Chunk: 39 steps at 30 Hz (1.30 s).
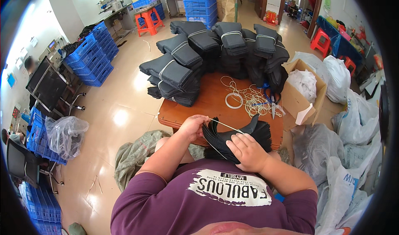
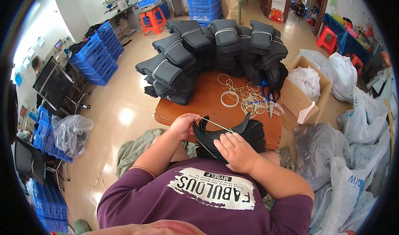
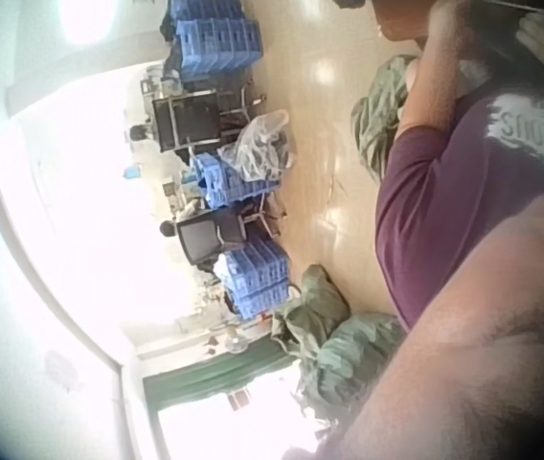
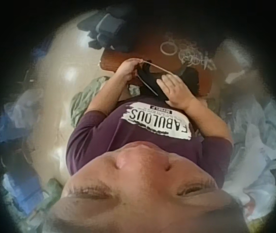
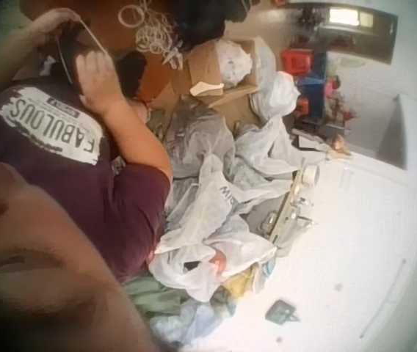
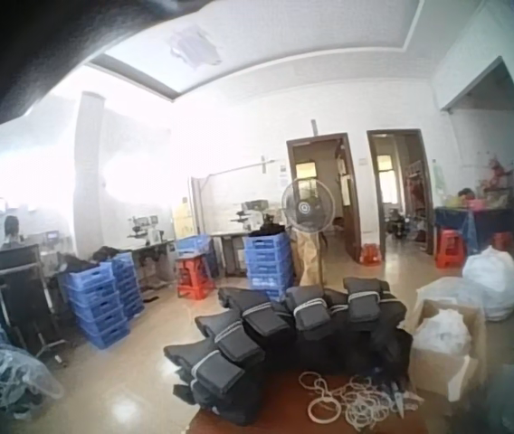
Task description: Bundling and securing shoe upper components with rubber bands in a factory setting.
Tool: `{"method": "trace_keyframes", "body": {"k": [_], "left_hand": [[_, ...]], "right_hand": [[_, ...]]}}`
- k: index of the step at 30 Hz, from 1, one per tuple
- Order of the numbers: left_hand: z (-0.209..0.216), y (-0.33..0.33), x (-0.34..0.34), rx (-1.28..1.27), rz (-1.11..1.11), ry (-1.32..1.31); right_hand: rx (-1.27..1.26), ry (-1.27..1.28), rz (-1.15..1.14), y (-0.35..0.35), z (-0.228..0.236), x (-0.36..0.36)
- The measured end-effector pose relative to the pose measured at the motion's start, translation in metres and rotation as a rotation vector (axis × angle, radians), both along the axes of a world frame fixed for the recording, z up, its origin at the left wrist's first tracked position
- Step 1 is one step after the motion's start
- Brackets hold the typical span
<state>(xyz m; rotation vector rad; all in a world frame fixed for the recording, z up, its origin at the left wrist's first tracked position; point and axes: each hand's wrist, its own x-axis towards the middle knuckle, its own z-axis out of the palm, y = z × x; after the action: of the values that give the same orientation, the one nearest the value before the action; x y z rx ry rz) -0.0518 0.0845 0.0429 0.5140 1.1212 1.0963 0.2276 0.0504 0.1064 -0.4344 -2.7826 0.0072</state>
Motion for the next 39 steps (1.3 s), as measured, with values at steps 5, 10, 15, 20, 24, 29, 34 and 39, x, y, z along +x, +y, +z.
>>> {"method": "trace_keyframes", "body": {"k": [5,10,15,20,24,29,34,39], "left_hand": [[-0.007,-0.008,-0.004,-0.039,-0.145,-0.121],[0.009,-0.019,0.009,-0.062,-0.282,-0.141],[0.013,-0.032,0.009,-0.185,-0.367,-0.221],[-0.012,-0.026,0.000,-0.157,-0.451,-0.268],[-0.019,-0.027,0.012,-0.194,-0.443,-0.253],[0.004,-0.032,0.015,-0.075,-0.313,-0.486],[0.019,-0.031,0.027,-0.001,-0.260,-0.501],[0.022,-0.034,0.034,0.014,-0.300,-0.452]], "right_hand": [[-0.100,0.271,-0.153,0.008,-0.001,0.011],[-0.208,0.485,-0.441,0.013,-0.022,0.016],[-0.448,0.650,-0.485,0.009,-0.020,0.017],[-0.823,0.880,-0.437,0.014,-0.024,0.018],[-1.153,1.082,-0.342,0.017,-0.021,0.015],[-0.994,0.970,-0.206,0.016,-0.038,0.017],[-1.010,0.953,-0.111,0.011,-0.029,0.009],[-1.043,1.013,-0.092,0.012,-0.019,0.003]]}}
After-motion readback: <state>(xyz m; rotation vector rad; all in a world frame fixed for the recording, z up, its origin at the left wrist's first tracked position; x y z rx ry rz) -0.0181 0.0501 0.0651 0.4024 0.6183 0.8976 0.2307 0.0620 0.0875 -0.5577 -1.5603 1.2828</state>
